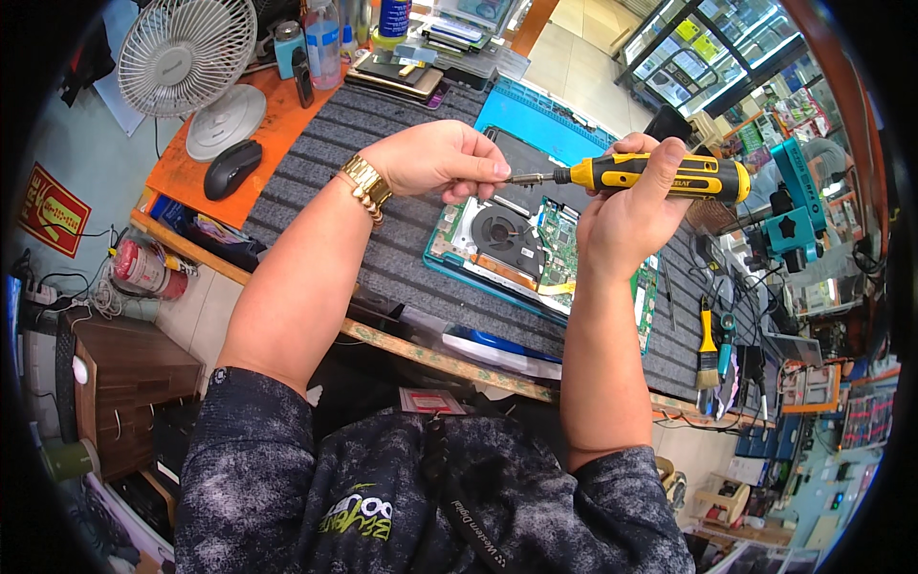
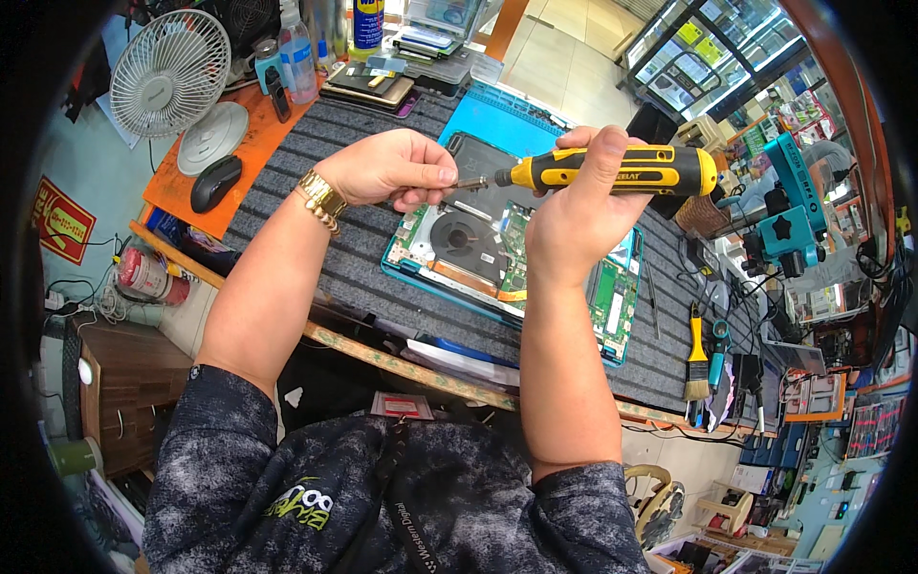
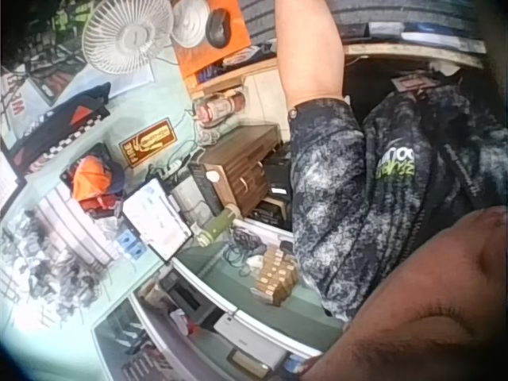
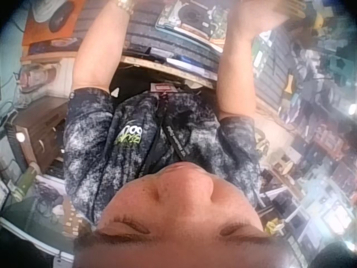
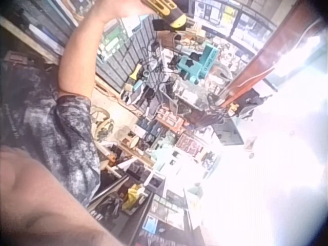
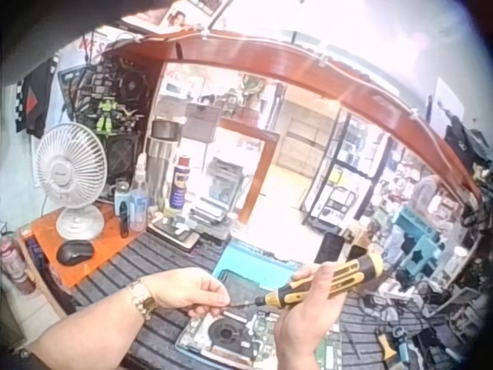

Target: The person uses a screwdriver to unscrew the internal components of a laptop, then lifts the laptop to show its underside.

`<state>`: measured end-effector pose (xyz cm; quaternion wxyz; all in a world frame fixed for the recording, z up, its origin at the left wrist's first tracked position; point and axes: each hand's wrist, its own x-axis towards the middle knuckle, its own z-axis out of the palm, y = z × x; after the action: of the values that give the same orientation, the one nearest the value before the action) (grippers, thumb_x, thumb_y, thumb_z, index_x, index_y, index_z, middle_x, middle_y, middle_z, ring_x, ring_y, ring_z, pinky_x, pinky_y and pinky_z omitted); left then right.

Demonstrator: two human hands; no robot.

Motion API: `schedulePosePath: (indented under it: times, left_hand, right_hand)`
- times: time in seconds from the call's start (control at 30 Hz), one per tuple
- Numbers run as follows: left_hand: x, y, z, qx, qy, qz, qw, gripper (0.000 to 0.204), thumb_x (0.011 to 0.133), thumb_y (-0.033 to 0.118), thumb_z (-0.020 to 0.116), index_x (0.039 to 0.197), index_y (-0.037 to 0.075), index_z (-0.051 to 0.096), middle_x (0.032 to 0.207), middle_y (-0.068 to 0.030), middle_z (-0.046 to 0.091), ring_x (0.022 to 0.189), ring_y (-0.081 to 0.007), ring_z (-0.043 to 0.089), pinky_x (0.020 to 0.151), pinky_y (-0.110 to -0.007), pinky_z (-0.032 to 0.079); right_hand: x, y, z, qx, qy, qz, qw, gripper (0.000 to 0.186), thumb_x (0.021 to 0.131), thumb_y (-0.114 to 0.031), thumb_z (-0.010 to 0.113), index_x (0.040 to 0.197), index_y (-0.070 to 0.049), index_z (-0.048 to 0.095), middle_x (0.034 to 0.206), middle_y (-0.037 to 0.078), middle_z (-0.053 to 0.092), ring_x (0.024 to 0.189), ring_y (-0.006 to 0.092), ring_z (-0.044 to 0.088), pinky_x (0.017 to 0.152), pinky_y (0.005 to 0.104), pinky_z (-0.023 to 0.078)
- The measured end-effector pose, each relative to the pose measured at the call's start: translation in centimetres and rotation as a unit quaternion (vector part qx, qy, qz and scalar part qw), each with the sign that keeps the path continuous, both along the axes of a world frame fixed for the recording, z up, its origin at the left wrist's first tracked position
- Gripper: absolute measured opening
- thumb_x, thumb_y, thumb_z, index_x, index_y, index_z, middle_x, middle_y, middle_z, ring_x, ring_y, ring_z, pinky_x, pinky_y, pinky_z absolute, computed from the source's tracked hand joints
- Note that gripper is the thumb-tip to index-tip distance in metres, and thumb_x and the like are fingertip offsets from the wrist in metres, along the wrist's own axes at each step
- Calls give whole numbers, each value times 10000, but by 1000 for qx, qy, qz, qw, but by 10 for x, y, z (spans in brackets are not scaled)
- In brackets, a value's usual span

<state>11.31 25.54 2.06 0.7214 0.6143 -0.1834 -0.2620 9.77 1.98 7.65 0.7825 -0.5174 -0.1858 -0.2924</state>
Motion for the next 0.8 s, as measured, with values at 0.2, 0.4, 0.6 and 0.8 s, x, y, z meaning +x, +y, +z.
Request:
schedulePosePath:
  times: [0.2, 0.4, 0.6, 0.8]
  left_hand:
    - [-1, -4, -1, -6, 17, -4, 1000, 245, 1104, 276, 708, 1022, 45, 729, 840, -10, 698, 589, -47, 532, 515, -214, 413]
    - [0, -3, -7, -25, 22, -17, 999, 268, 1123, 283, 675, 1033, 37, 730, 842, -22, 708, 589, -46, 547, 511, -216, 422]
    - [-3, -6, 3, 37, 18, 20, 999, 434, 1149, 384, 610, 1017, -6, 744, 810, -34, 711, 559, -45, 524, 494, -224, 417]
    - [23, 22, -6, 101, -42, 268, 957, 534, 1123, 510, 618, 1007, 14, 778, 815, -19, 715, 551, -67, 509, 517, -252, 424]
  right_hand:
    - [5, -1, -5, -2, -21, -12, 1000, 330, 1120, -348, 694, 1142, -87, 494, 909, 81, 689, 834, 153, 638, 782, 312, 516]
    - [0, 1, -1, -45, -34, -28, 998, 319, 1123, -328, 688, 1121, -74, 496, 918, 81, 686, 856, 151, 641, 800, 308, 516]
    - [0, 7, -7, -68, -76, -28, 994, 266, 1153, -307, 630, 1178, -85, 487, 918, 101, 675, 776, 154, 648, 655, 299, 536]
    - [-30, 24, -14, -124, -70, 116, 983, 260, 1102, -148, 682, 1246, -66, 481, 940, 112, 672, 844, 177, 649, 815, 337, 530]
